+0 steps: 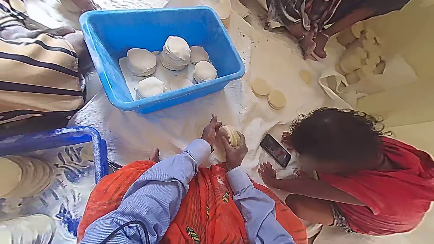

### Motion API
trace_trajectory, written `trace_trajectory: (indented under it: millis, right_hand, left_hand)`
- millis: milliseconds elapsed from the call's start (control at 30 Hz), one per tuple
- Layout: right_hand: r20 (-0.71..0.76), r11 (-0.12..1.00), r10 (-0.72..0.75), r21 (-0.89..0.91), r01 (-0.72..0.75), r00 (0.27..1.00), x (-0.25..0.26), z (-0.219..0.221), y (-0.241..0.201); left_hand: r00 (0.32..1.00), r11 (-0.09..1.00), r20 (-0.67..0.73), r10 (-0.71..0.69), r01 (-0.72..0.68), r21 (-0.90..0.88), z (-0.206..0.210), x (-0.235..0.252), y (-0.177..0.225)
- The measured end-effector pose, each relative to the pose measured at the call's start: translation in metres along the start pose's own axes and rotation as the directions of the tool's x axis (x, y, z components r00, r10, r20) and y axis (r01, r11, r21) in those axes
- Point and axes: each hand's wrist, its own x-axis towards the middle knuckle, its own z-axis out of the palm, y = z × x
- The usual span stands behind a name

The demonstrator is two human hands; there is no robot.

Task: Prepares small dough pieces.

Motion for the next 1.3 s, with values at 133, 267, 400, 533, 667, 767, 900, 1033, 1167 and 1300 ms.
trace_trajectory:
  millis: [133, 267, 400, 533, 667, 767, 900, 1033, 1167, 1300]
  right_hand:
    - [-0.014, 1.000, -0.020, 0.005, 0.020, 1.000, 0.003, 0.002, 0.003]
    - [0.077, 0.995, 0.080, -0.071, -0.074, 0.994, 0.001, -0.001, -0.005]
    - [0.035, 1.000, 0.010, -0.030, -0.009, 0.999, 0.001, 0.000, -0.001]
    - [0.099, 0.997, 0.025, -0.071, -0.018, 0.995, 0.005, -0.002, -0.003]
    - [0.046, 0.999, -0.041, -0.024, 0.042, 0.998, 0.001, -0.001, -0.001]
    - [0.105, 0.998, -0.017, -0.058, 0.023, 0.994, 0.006, 0.000, 0.001]
    - [0.074, 0.999, -0.050, -0.019, 0.051, 0.996, 0.000, 0.002, 0.001]
    - [0.079, 0.998, -0.005, -0.068, 0.010, 0.997, 0.004, 0.000, -0.003]
    - [0.127, 0.995, 0.035, -0.097, -0.023, 0.991, 0.002, -0.001, -0.006]
    - [0.076, 0.999, -0.026, -0.039, 0.029, 0.997, 0.001, 0.000, -0.003]
  left_hand:
    - [1.000, 1.000, -0.001, 0.024, -0.024, 0.003, 0.000, -0.004, 0.005]
    - [1.000, 1.000, -0.002, 0.020, -0.020, -0.023, 0.000, -0.002, 0.002]
    - [0.999, 0.999, -0.012, 0.047, -0.046, 0.010, -0.002, -0.002, 0.004]
    - [1.000, 0.999, -0.002, 0.030, -0.030, 0.039, 0.002, -0.004, 0.005]
    - [0.999, 0.998, -0.018, 0.042, -0.041, 0.052, 0.000, -0.005, 0.005]
    - [0.999, 0.997, 0.008, 0.044, -0.045, 0.057, 0.003, -0.009, 0.006]
    - [0.999, 0.998, -0.003, 0.054, -0.054, 0.020, 0.001, -0.008, 0.006]
    - [0.996, 0.995, 0.011, 0.087, -0.087, 0.041, 0.001, -0.008, 0.008]
    - [0.998, 0.997, 0.012, 0.068, -0.068, 0.040, 0.002, -0.005, 0.004]
    - [0.996, 0.995, -0.007, 0.089, -0.088, 0.043, -0.002, -0.004, 0.006]
